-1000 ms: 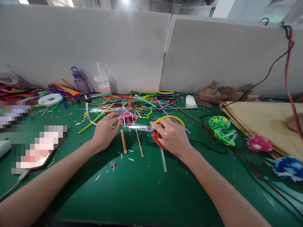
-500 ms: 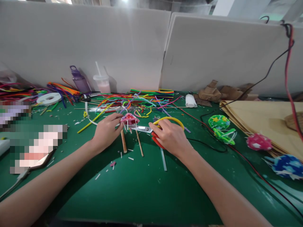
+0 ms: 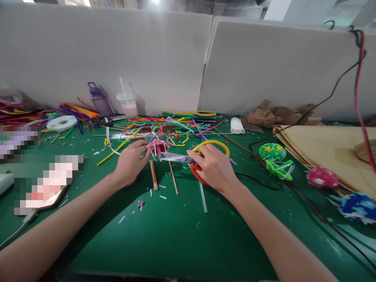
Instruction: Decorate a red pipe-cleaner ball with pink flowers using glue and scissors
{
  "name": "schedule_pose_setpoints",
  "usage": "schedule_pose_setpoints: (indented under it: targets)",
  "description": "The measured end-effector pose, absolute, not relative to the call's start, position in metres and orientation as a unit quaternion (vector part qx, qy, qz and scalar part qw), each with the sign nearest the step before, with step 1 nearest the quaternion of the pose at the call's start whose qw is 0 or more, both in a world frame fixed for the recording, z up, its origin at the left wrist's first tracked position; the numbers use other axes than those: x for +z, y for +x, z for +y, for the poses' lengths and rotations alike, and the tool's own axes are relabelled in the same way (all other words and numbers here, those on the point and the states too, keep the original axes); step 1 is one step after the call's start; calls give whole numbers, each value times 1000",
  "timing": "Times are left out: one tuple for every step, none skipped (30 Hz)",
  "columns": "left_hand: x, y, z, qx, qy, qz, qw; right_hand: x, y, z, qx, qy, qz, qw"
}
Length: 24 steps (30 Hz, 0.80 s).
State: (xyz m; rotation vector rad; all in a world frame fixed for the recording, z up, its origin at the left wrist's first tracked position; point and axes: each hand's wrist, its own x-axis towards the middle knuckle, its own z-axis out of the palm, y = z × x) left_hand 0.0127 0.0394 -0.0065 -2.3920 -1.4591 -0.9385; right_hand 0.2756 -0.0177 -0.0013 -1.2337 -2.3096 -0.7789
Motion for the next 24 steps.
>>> schedule_pose_setpoints:
  targets:
    - [-6, 13, 39, -318, -806, -491, 93, -3, 276, -17, -274, -447, -826, 207]
    - [-6, 13, 39, -319, -806, -489, 95, -4, 277, -16, -269, -450, -825, 211]
    - [-6, 13, 39, -318, -808, -486, 98, -6, 277, -15, -266, -452, -824, 214]
    - [-6, 13, 39, -316, -812, -480, 103, -7, 278, -15, -262, -454, -823, 217]
    - [-6, 13, 38, -313, -816, -474, 109, -9, 278, -14, -259, -455, -823, 219]
    - [-6, 13, 37, -311, -819, -468, 116, -10, 278, -14, -258, -454, -824, 219]
    - [-6, 14, 36, -310, -821, -464, 122, -11, 277, -14, -259, -453, -825, 217]
    - [-6, 14, 36, -310, -823, -459, 126, -11, 276, -15, -262, -450, -826, 213]
    - [-6, 15, 35, -310, -824, -456, 131, -11, 275, -16, -268, -447, -828, 209]
    - [-5, 15, 34, -311, -825, -453, 135, -11, 274, -16, -275, -443, -828, 204]
    - [-5, 15, 34, -310, -825, -452, 138, -11, 273, -17, -282, -440, -828, 201]
    - [-5, 16, 34, -310, -825, -451, 140, -11, 272, -18, -290, -438, -828, 199]
    - [-5, 16, 34, -310, -825, -451, 141, -10, 271, -19, -295, -438, -826, 197]
    - [-5, 16, 33, -310, -824, -452, 141, -10, 271, -19, -299, -440, -824, 196]
    - [-5, 16, 33, -313, -824, -452, 140, -10, 271, -20, -301, -443, -822, 196]
    - [-5, 16, 34, -315, -823, -452, 138, -10, 271, -20, -302, -446, -820, 195]
    - [-5, 16, 34, -317, -823, -451, 138, -10, 271, -20, -301, -448, -819, 194]
    - [-5, 16, 34, -318, -823, -450, 139, -10, 271, -19, -301, -449, -819, 193]
    - [-6, 16, 34, -319, -823, -448, 142, -10, 271, -19, -302, -448, -819, 192]
    - [-6, 16, 34, -318, -823, -447, 144, -10, 271, -19, -304, -447, -819, 192]
    - [-6, 16, 34, -318, -824, -445, 146, -10, 271, -20, -307, -445, -819, 192]
    - [-6, 16, 34, -317, -825, -443, 147, -9, 270, -20, -309, -443, -819, 193]
    - [-6, 16, 34, -316, -826, -442, 147, -9, 270, -21, -311, -441, -819, 194]
    - [-6, 16, 34, -315, -827, -442, 146, -8, 269, -21, -313, -439, -820, 195]
